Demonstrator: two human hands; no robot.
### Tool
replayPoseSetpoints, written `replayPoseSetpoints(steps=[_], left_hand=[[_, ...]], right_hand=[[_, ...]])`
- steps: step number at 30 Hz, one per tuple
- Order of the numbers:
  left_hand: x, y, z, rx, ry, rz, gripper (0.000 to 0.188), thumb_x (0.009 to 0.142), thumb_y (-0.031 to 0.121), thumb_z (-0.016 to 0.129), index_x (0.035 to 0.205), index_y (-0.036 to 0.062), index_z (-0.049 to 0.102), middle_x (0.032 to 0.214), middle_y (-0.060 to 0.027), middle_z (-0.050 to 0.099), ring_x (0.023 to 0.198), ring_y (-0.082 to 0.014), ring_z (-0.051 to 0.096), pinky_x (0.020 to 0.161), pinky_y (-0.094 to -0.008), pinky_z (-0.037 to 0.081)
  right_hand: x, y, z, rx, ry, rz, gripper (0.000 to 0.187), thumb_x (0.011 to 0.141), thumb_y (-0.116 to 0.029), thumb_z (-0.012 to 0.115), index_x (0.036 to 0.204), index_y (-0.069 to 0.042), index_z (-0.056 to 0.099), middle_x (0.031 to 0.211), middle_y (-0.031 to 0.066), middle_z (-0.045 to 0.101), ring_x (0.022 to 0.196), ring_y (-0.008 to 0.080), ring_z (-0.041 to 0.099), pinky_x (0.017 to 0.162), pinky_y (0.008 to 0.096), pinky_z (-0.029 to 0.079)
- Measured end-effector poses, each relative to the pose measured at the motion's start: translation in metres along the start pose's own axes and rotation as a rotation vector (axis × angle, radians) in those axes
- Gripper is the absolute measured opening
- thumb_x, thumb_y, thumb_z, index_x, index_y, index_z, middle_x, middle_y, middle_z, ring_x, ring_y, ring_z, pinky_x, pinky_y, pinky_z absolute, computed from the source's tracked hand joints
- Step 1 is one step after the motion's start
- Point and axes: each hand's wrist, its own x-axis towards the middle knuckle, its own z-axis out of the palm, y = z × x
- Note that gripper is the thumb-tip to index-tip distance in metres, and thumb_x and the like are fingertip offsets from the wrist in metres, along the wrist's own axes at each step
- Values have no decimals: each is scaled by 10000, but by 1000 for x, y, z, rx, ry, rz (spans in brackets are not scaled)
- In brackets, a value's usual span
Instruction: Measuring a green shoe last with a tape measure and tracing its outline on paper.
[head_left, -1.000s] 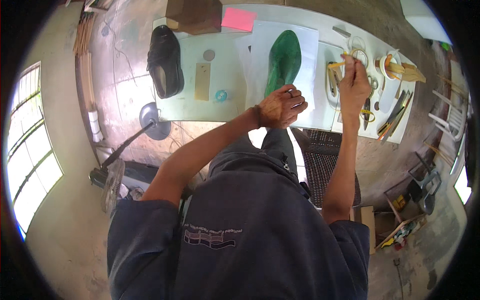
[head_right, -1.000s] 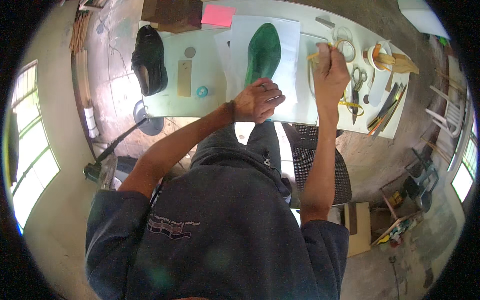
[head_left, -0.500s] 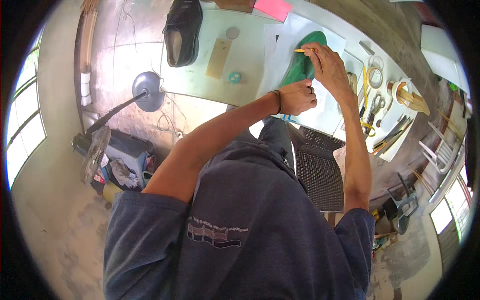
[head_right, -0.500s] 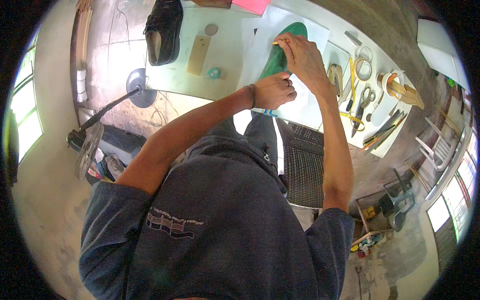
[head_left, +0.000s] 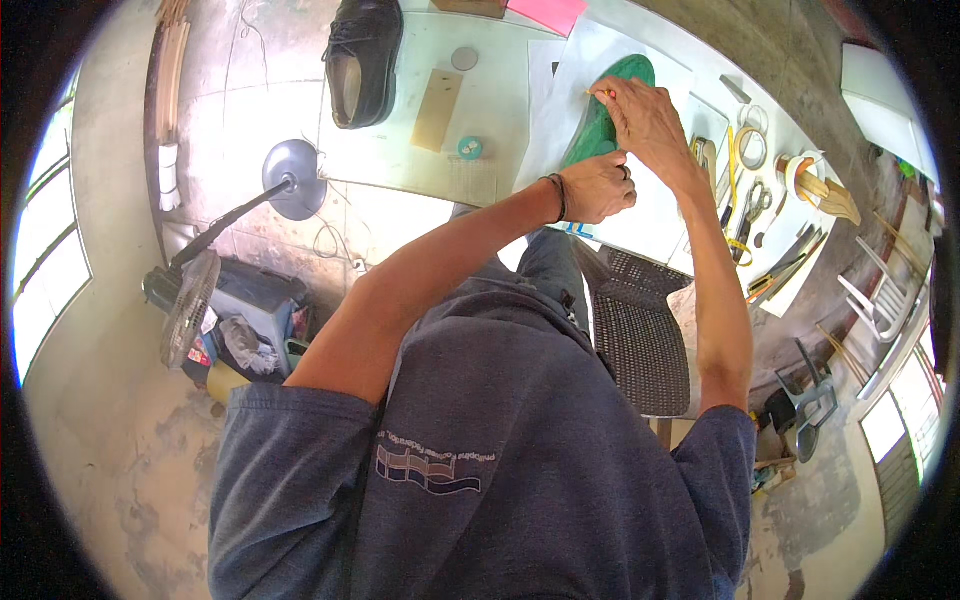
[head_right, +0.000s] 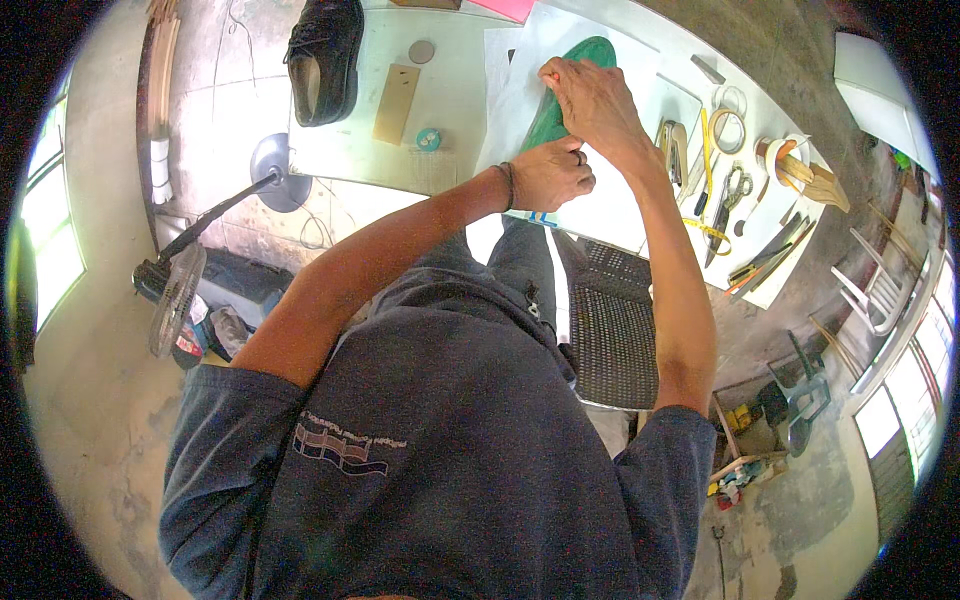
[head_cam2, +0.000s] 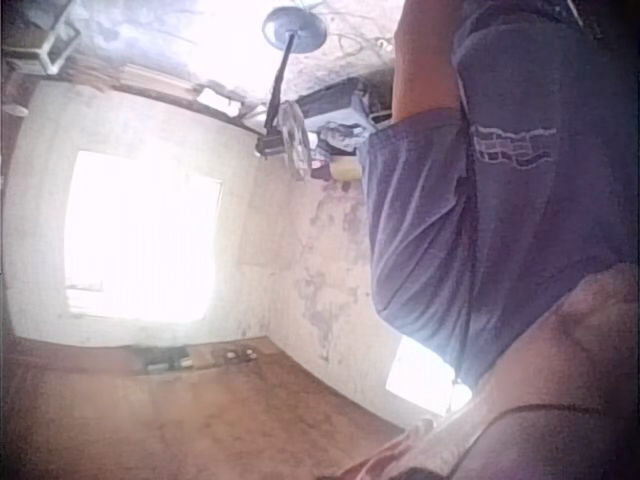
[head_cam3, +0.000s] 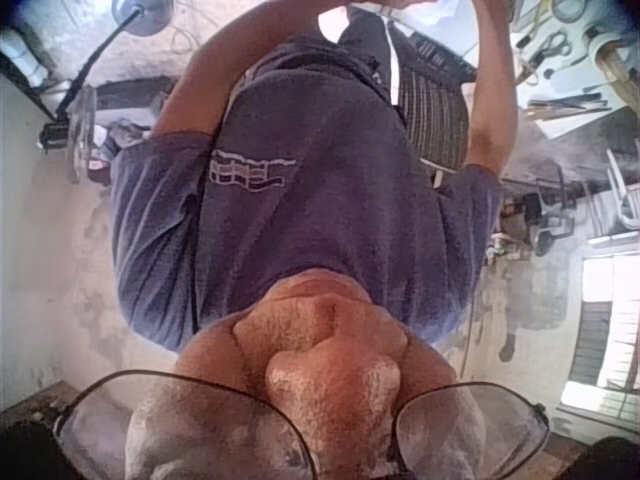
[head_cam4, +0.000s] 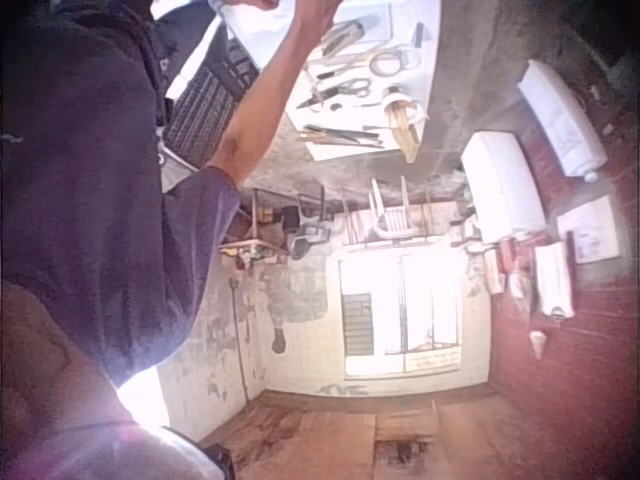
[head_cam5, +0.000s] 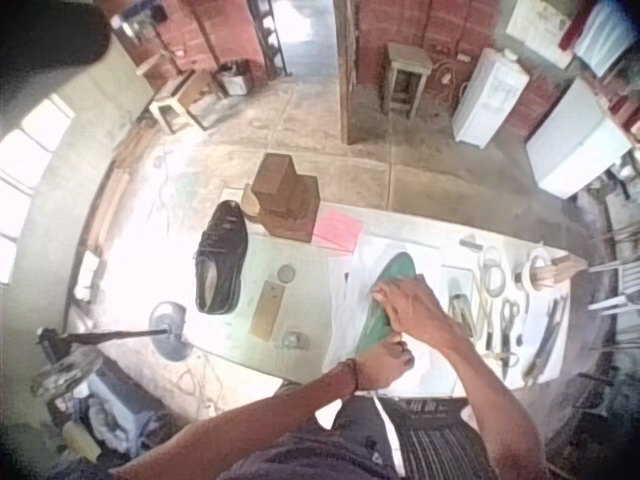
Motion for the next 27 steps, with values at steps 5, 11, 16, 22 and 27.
replayPoseSetpoints(steps=[5, 11, 16, 22, 27], left_hand=[[-1, 1, 0, 86, 31, 24, 141, 819, 223, 618, 906, 113, 636, 776, 0, 576, 805, -149, 602, 868, -328, 401], [1, 1, -3, -25, 11, -11, 134, 815, 221, 615, 896, 115, 630, 781, -5, 578, 787, -154, 608, 858, -328, 399], [0, 1, -1, -15, 16, -9, 120, 826, 210, 602, 887, 110, 626, 779, -14, 575, 801, -157, 609, 861, -334, 399], [0, 2, -2, -18, -1, -20, 119, 839, 200, 586, 892, 102, 626, 782, -18, 569, 815, -162, 604, 876, -339, 398], [0, 3, -3, -19, 15, -16, 125, 836, 202, 587, 898, 101, 626, 790, -14, 570, 818, -162, 601, 885, -342, 395]], right_hand=[[4, 7, -2, 42, 37, -61, 204, 1043, -216, 475, 1106, -111, 639, 933, 95, 677, 853, 304, 624, 788, 430, 470], [19, 28, -5, 107, 163, -83, 182, 1024, -240, 530, 1033, -79, 614, 793, 142, 658, 731, 345, 662, 667, 445, 525], [26, 44, -11, 125, 187, -41, 192, 1035, -253, 518, 1048, -92, 621, 810, 134, 671, 755, 331, 669, 696, 436, 533], [28, 57, -22, 125, 155, 40, 190, 1042, -247, 505, 1066, -98, 620, 827, 117, 688, 782, 316, 682, 723, 423, 534], [30, 71, -23, 175, 180, 36, 195, 1044, -240, 499, 1075, -96, 626, 848, 118, 702, 782, 320, 686, 714, 426, 528]])
